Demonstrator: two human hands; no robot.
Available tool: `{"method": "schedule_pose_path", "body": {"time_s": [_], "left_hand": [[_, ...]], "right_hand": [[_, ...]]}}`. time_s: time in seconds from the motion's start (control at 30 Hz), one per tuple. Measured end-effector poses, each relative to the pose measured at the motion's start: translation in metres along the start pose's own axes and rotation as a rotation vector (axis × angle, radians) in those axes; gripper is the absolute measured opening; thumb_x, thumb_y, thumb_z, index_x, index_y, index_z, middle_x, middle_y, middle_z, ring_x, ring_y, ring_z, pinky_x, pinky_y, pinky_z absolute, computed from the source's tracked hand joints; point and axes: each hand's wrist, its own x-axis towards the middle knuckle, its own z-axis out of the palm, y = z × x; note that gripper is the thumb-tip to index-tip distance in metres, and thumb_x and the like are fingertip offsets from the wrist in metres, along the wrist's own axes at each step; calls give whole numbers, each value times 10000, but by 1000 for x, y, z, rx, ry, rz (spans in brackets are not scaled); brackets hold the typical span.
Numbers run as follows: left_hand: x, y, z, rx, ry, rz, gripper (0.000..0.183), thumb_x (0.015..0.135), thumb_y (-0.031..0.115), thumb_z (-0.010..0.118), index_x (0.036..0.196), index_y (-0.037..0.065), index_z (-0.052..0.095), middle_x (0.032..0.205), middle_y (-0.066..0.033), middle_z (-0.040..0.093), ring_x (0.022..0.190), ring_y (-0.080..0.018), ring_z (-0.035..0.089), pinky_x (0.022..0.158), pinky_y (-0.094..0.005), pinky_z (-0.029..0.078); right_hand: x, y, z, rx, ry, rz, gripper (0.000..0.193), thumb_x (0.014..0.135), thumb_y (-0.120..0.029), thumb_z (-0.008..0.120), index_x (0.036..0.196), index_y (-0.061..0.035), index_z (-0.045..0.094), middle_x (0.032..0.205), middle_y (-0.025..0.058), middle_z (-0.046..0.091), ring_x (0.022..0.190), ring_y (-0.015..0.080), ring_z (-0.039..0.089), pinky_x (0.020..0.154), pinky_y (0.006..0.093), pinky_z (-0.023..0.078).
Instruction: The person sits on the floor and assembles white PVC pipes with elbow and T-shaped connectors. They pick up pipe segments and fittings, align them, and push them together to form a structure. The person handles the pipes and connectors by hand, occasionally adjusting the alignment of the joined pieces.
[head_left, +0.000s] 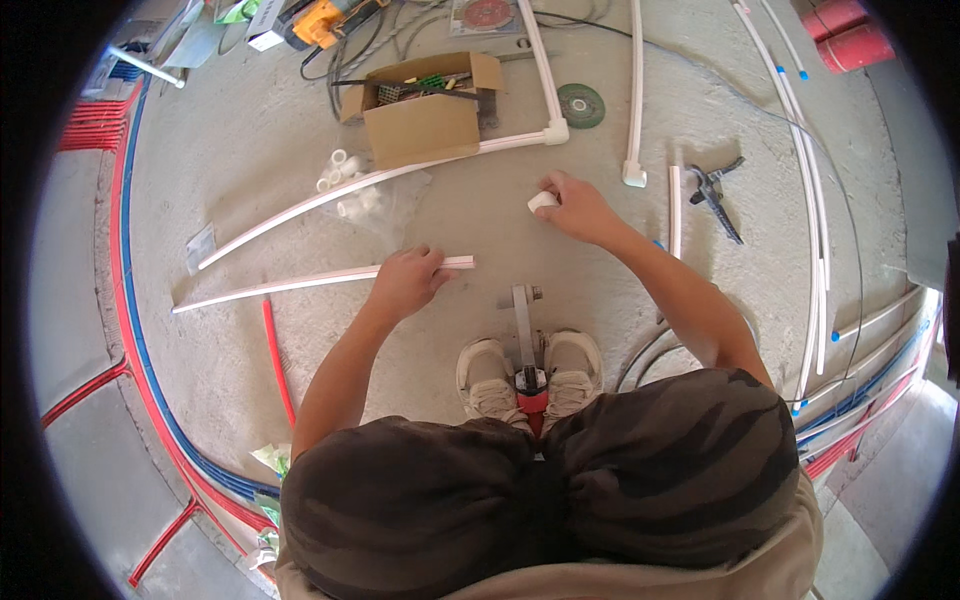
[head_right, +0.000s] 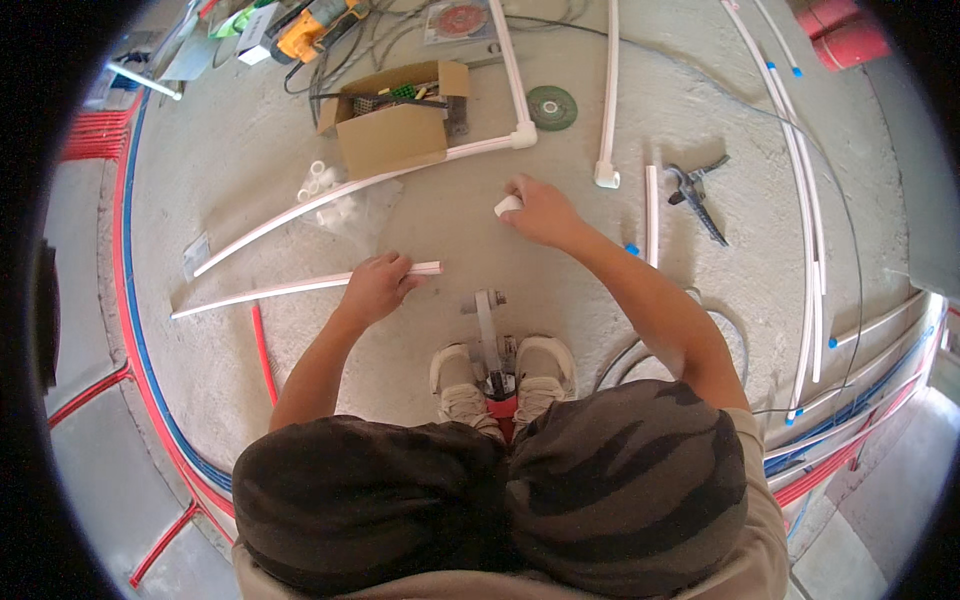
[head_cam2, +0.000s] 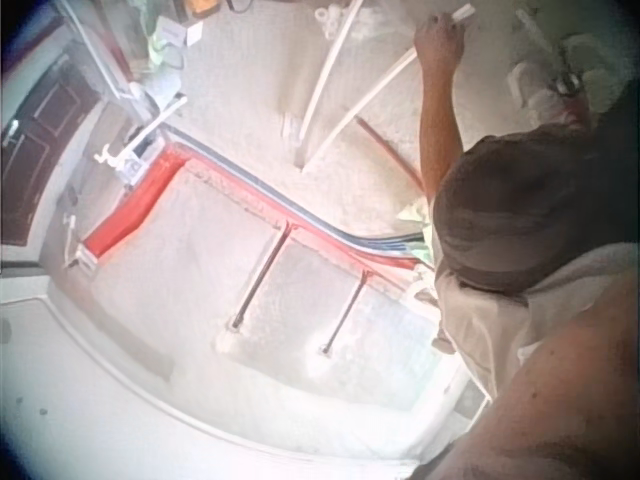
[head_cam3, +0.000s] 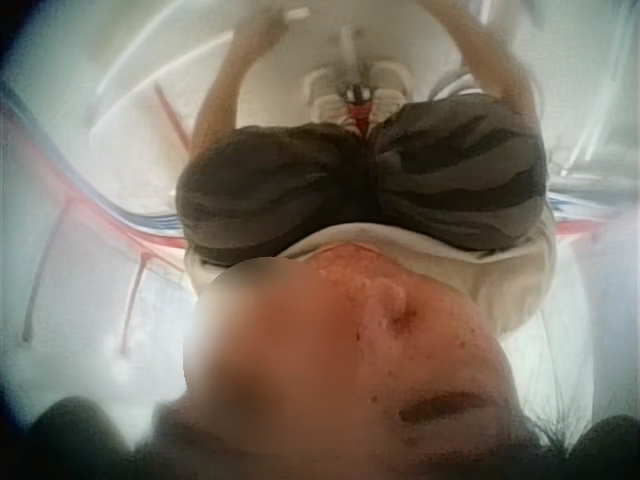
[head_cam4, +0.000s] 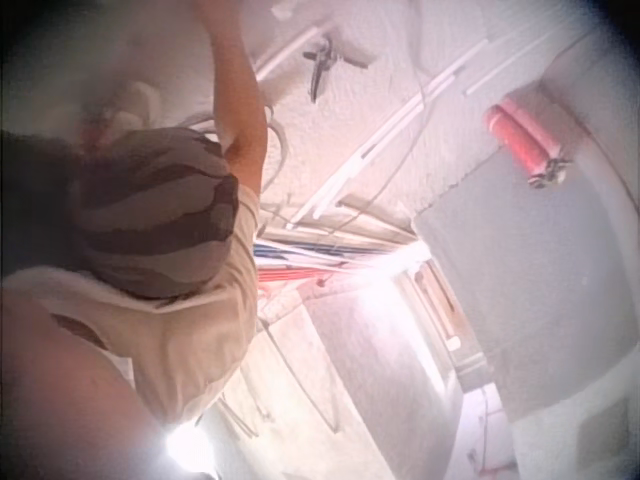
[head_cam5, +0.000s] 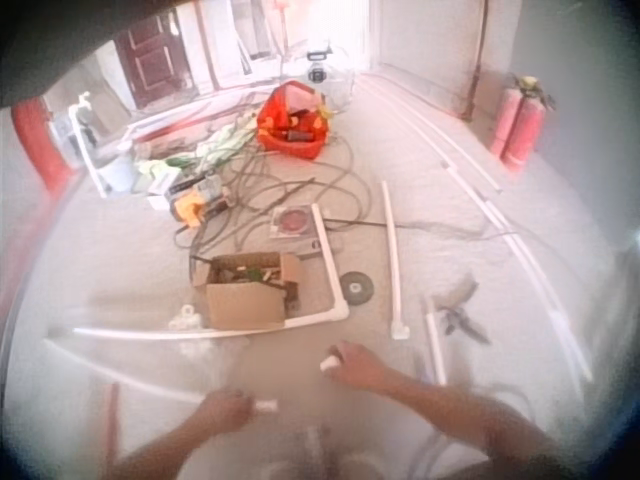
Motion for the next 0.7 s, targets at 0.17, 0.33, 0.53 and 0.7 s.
{"method": "schedule_pose_path", "body": {"time_s": [0.17, 0.33, 0.53, 0.7], "left_hand": [[1, -1, 9, -19, -28, -39, 315, 937, 337, 707, 904, 48, 586, 897, -171, 617, 881, -421, 627, 752, -528, 490], [3, 4, 5, 8, -72, -67, 318, 932, 357, 707, 909, 55, 613, 900, -164, 633, 851, -417, 636, 750, -527, 500], [-7, 3, -8, -43, -60, -120, 295, 906, 317, 750, 949, 54, 623, 922, -170, 627, 876, -429, 619, 746, -523, 484], [-11, 6, -14, -68, 66, -85, 289, 872, 285, 785, 929, 51, 626, 918, -157, 628, 893, -414, 616, 751, -503, 482]], "right_hand": [[29, -13, 35, -108, 35, -255, 439, 852, -228, 752, 1215, -12, 632, 1128, 218, 655, 1096, 405, 623, 977, 478, 501], [50, -18, 61, -220, 112, -363, 392, 886, -210, 720, 1218, -22, 632, 1205, 215, 604, 1190, 394, 563, 1028, 491, 471], [3, 24, -26, -531, 698, -38, 529, 905, -362, 718, 1288, -14, 613, 1389, 250, 548, 1301, 417, 536, 1085, 528, 447], [-3, 69, -73, -585, 396, 384, 692, 829, -535, 766, 1244, -6, 608, 1263, 253, 634, 1192, 423, 628, 946, 517, 540]]}}
